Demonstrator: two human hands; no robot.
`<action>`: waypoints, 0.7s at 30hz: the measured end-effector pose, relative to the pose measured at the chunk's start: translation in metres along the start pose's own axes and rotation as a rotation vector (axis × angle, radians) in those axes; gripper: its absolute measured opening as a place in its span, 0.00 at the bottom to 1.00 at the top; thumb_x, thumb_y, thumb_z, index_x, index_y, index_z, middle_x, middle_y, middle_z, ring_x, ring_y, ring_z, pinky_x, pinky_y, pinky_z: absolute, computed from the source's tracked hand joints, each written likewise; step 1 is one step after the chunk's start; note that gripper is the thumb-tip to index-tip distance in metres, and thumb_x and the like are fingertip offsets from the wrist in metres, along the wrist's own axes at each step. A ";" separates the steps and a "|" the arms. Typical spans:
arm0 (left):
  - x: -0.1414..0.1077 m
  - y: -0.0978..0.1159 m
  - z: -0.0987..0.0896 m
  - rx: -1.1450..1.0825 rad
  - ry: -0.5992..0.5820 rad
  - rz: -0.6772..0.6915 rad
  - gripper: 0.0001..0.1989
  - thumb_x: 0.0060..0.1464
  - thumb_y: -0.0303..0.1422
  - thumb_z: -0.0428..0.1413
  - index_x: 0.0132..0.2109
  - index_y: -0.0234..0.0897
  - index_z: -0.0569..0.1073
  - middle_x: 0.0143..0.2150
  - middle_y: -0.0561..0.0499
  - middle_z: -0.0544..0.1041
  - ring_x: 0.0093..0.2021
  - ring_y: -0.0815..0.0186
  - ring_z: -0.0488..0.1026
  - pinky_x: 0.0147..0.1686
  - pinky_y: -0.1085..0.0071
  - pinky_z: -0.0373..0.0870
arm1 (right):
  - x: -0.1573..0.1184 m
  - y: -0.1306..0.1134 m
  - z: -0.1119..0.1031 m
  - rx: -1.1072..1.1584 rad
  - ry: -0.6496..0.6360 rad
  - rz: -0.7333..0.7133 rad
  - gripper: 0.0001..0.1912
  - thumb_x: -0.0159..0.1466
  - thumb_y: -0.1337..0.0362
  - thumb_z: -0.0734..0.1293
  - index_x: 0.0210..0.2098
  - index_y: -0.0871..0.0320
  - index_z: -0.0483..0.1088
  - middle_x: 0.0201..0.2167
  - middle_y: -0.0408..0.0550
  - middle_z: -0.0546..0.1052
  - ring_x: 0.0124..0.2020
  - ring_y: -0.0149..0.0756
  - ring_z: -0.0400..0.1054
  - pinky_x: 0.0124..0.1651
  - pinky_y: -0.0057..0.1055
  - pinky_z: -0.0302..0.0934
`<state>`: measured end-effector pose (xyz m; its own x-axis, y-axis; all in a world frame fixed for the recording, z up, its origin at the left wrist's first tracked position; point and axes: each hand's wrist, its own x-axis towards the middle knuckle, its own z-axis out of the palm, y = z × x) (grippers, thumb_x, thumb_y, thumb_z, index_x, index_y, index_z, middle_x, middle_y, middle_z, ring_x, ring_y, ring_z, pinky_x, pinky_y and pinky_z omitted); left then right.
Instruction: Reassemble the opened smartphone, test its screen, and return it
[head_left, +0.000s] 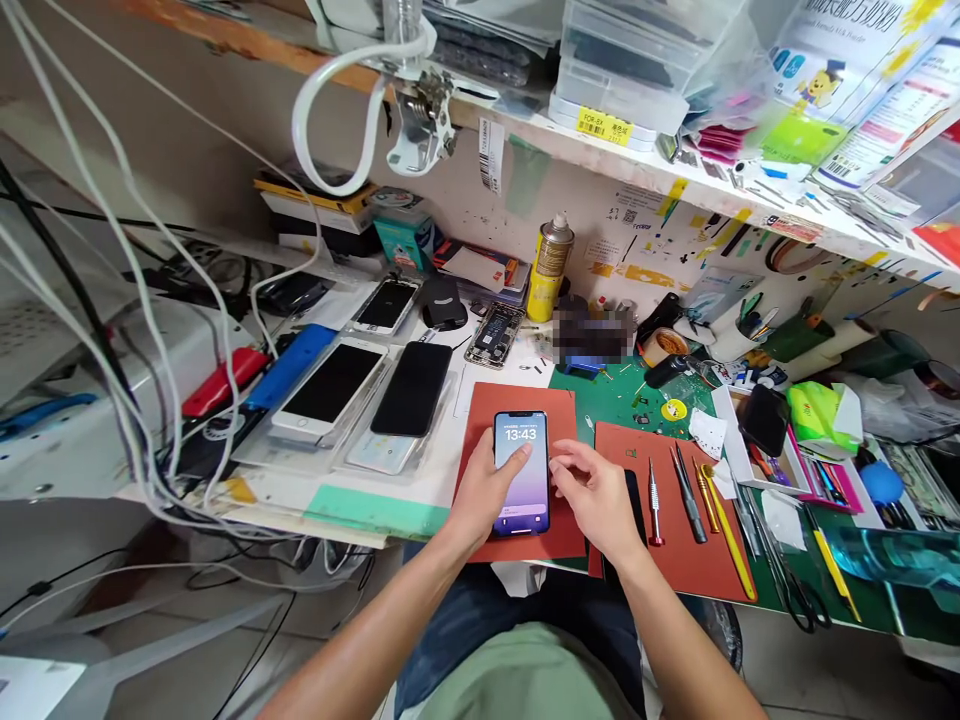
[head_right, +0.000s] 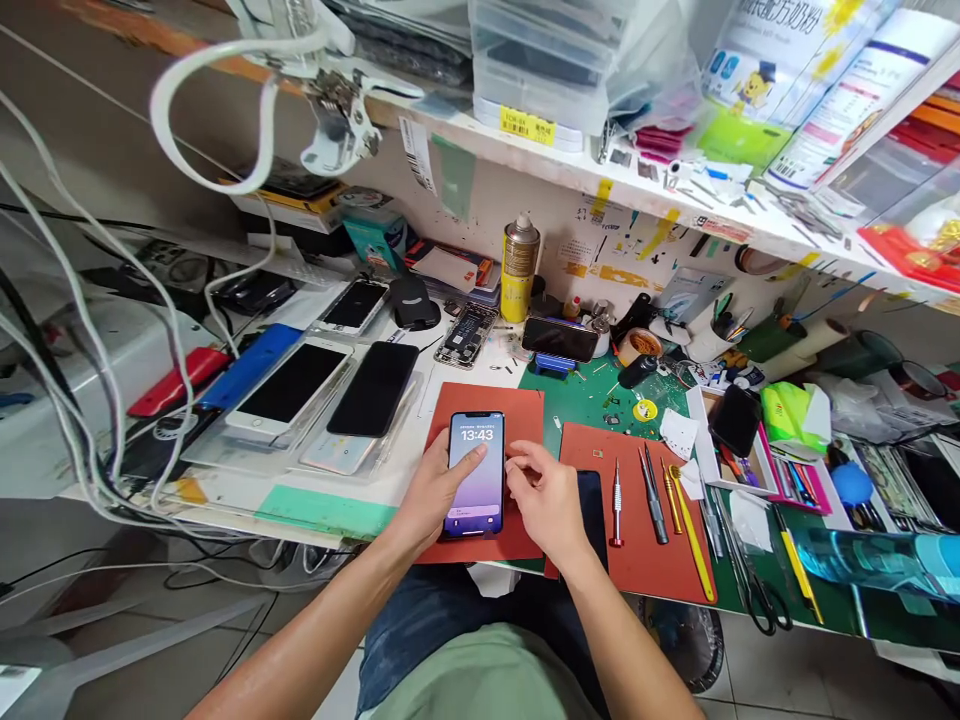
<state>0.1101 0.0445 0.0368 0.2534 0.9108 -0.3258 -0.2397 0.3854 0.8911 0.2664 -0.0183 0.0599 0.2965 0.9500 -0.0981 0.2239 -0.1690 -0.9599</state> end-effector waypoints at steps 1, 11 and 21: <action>0.000 -0.001 0.000 0.007 0.003 0.003 0.31 0.51 0.51 0.73 0.53 0.37 0.76 0.49 0.42 0.85 0.47 0.52 0.83 0.44 0.61 0.80 | 0.000 0.001 0.001 0.006 0.018 0.000 0.18 0.65 0.52 0.71 0.50 0.55 0.80 0.36 0.48 0.86 0.29 0.38 0.78 0.36 0.35 0.77; 0.001 -0.002 0.004 -0.013 0.041 -0.005 0.34 0.52 0.52 0.72 0.57 0.37 0.74 0.48 0.42 0.85 0.43 0.52 0.84 0.42 0.58 0.81 | -0.001 0.004 0.009 0.149 0.127 0.077 0.23 0.65 0.48 0.73 0.52 0.58 0.80 0.34 0.47 0.85 0.33 0.40 0.81 0.36 0.37 0.81; 0.025 0.006 -0.016 0.225 0.073 0.122 0.27 0.54 0.50 0.70 0.53 0.37 0.78 0.52 0.39 0.85 0.51 0.49 0.83 0.53 0.55 0.78 | 0.006 0.016 -0.009 -0.143 0.093 -0.092 0.18 0.73 0.50 0.67 0.48 0.56 0.83 0.42 0.54 0.86 0.39 0.44 0.82 0.45 0.41 0.78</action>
<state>0.1002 0.0721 0.0286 0.1651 0.9599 -0.2267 -0.0478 0.2373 0.9702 0.2803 -0.0179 0.0462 0.3515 0.9360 0.0194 0.3821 -0.1245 -0.9157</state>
